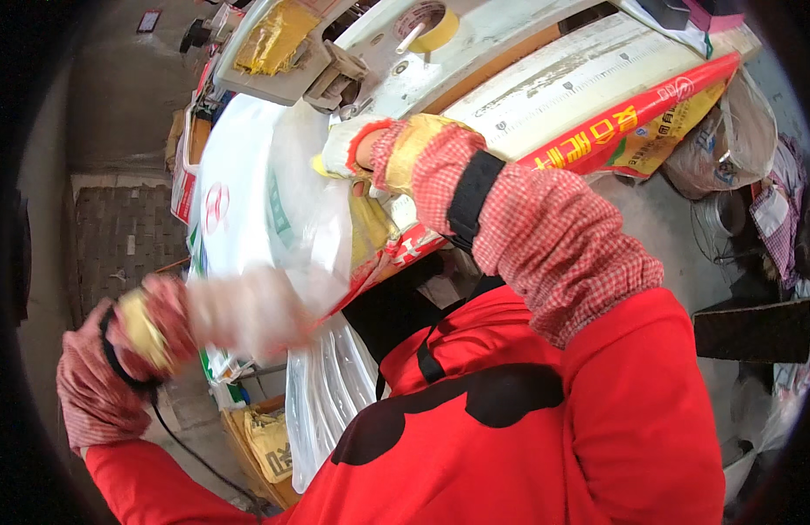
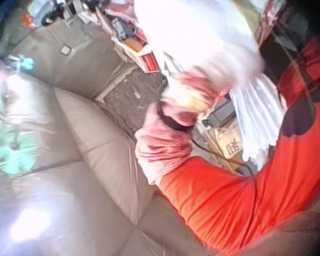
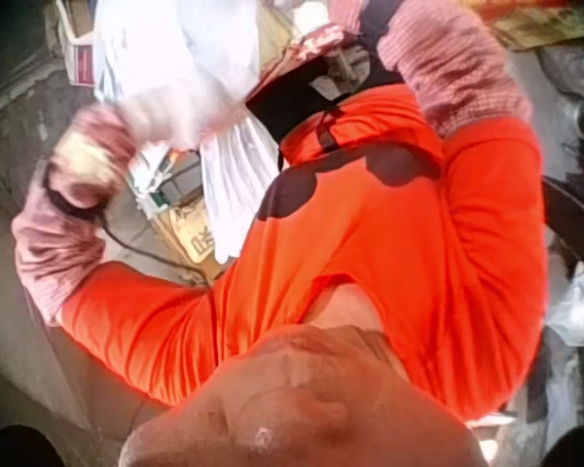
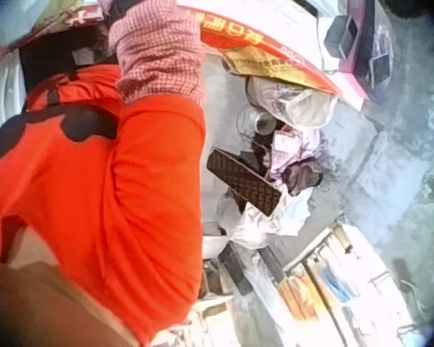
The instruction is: Sealing the edges of large plastic fertilizer bags using an industrial ultrasonic sealing machine.
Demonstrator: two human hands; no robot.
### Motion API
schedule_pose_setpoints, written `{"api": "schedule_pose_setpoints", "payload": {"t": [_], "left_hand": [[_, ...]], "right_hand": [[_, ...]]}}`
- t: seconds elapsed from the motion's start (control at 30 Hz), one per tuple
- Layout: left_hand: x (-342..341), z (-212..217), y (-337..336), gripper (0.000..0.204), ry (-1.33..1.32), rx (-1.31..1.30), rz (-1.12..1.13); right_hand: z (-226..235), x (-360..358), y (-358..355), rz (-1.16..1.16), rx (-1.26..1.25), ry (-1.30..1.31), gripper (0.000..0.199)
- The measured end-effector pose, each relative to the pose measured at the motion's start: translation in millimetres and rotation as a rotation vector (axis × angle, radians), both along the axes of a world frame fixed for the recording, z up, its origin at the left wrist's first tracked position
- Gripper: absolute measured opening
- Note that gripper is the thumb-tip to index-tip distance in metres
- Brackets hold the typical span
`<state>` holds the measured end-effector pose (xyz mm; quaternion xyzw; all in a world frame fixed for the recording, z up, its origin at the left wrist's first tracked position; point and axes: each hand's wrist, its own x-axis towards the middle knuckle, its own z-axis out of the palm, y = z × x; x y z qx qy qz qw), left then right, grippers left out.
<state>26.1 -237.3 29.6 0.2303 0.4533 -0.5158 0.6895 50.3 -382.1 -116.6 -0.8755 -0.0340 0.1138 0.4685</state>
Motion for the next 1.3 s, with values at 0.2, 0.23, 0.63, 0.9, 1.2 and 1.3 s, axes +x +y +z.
{"api": "schedule_pose_setpoints", "payload": {"t": [0.2,0.23,0.63,0.9,1.2,1.3], "left_hand": [[9.2,-27.2,22.8,0.023,-1.879,0.689,-2.024],[10.7,-30.3,21.1,0.025,-2.003,0.787,-1.901],[9.7,-85.5,52.3,0.022,-2.434,0.568,-2.560],[5.6,-89.0,66.6,0.017,-1.568,0.790,-3.174],[-4.7,-101.8,54.7,0.039,-1.959,0.712,-1.481],[1.2,-122.0,45.1,0.031,-1.823,0.637,-1.374]], "right_hand": [[3.4,-21.7,6.2,-0.204,0.045,-0.008,0.076],[6.2,-28.4,7.4,-0.203,0.066,0.017,0.077],[-6.7,-117.5,42.7,-0.157,-0.074,0.151,0.096],[-18.1,-132.2,52.9,-0.287,-0.084,0.128,0.061],[-64.9,-129.0,45.1,-0.185,0.587,0.057,0.045],[-63.1,-125.6,46.9,-0.167,1.015,0.240,0.046]]}}
